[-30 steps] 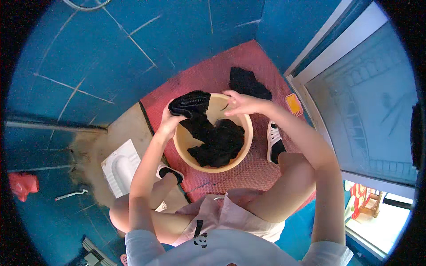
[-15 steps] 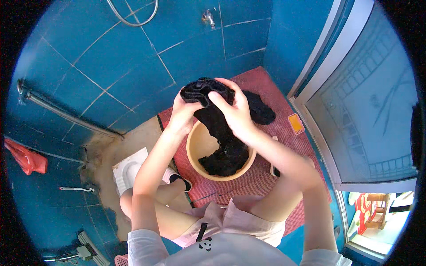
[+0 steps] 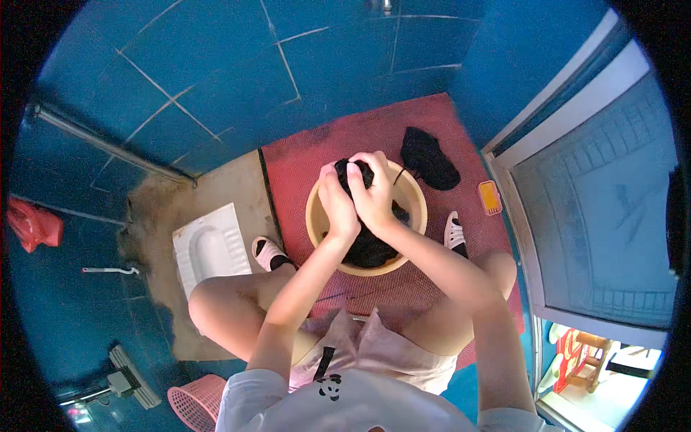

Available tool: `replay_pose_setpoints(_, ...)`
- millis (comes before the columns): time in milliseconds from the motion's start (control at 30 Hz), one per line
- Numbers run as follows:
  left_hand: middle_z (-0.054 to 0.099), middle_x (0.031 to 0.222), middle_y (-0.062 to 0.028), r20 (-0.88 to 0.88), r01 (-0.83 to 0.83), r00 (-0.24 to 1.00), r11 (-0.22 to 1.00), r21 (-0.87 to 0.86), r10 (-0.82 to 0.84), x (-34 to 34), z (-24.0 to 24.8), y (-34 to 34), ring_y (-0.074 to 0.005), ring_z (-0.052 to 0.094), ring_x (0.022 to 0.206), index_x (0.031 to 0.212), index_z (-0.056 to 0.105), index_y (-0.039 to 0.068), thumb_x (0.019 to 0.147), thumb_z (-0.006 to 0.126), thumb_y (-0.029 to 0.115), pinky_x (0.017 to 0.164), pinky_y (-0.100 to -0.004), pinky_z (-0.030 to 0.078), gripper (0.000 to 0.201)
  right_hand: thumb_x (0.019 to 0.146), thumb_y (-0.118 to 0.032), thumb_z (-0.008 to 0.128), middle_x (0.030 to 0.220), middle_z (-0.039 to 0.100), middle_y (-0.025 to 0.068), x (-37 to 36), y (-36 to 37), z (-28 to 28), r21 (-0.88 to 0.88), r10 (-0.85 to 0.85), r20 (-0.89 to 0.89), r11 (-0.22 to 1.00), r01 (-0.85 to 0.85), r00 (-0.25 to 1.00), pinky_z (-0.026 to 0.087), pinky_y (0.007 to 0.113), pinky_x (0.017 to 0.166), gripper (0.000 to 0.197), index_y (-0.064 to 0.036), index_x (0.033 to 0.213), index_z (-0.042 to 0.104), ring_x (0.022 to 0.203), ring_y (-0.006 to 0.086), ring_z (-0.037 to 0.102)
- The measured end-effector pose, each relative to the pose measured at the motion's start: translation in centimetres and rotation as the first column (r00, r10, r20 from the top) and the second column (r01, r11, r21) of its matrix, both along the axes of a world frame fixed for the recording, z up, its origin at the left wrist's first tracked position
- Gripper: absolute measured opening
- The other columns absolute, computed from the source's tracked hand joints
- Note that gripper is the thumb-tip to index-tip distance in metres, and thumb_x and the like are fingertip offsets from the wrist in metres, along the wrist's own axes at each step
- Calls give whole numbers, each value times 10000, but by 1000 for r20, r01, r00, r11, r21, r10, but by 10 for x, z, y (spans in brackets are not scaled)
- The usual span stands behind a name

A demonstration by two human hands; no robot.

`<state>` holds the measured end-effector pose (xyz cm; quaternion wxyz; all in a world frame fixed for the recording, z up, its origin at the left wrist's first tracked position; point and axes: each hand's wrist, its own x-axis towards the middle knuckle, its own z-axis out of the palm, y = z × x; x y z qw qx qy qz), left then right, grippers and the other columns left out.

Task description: The person places clothes into a basin, fills the basin with water from a tap, and then washes and wrings out the clothes by hand.

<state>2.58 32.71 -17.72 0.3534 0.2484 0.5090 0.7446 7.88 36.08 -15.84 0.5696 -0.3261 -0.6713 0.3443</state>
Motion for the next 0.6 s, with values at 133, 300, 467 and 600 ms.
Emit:
replay_pose_setpoints(133,532,867,-78,116,-224,965,969,-105,235,-1,-9,12,-139,479,794,920,514,-39,890,371,200,737,-278,390,279,766,-39,533,696,517,127,-5,17,-16,143,56,128,987,-74,990,417,313,584,64,8,794,499,655,242,538)
replay_pose_setpoints(300,500,703,0,423,-185,883,979,-83,203,-11,-30,20,-62,433,641,772,514,24,899,375,205,581,-225,372,260,793,-58,488,678,524,140,-14,22,-31,-43,114,292,993,-106,950,423,310,590,84,19,761,502,634,243,545)
replay_pose_setpoints(467,468,659,21,431,-138,890,989,-61,151,-16,-43,26,-54,411,595,743,522,33,887,406,210,541,-228,359,256,768,-75,484,687,578,131,-13,32,-37,-132,189,240,978,-161,952,443,311,586,89,-13,760,547,642,255,582)
replay_pose_setpoints(600,515,784,-22,442,-49,893,995,-89,83,-22,-50,28,-106,474,737,874,527,49,888,393,261,677,-270,394,251,788,-113,468,684,585,118,-18,35,-41,-240,206,251,960,-145,946,444,317,580,137,-9,766,556,632,262,579)
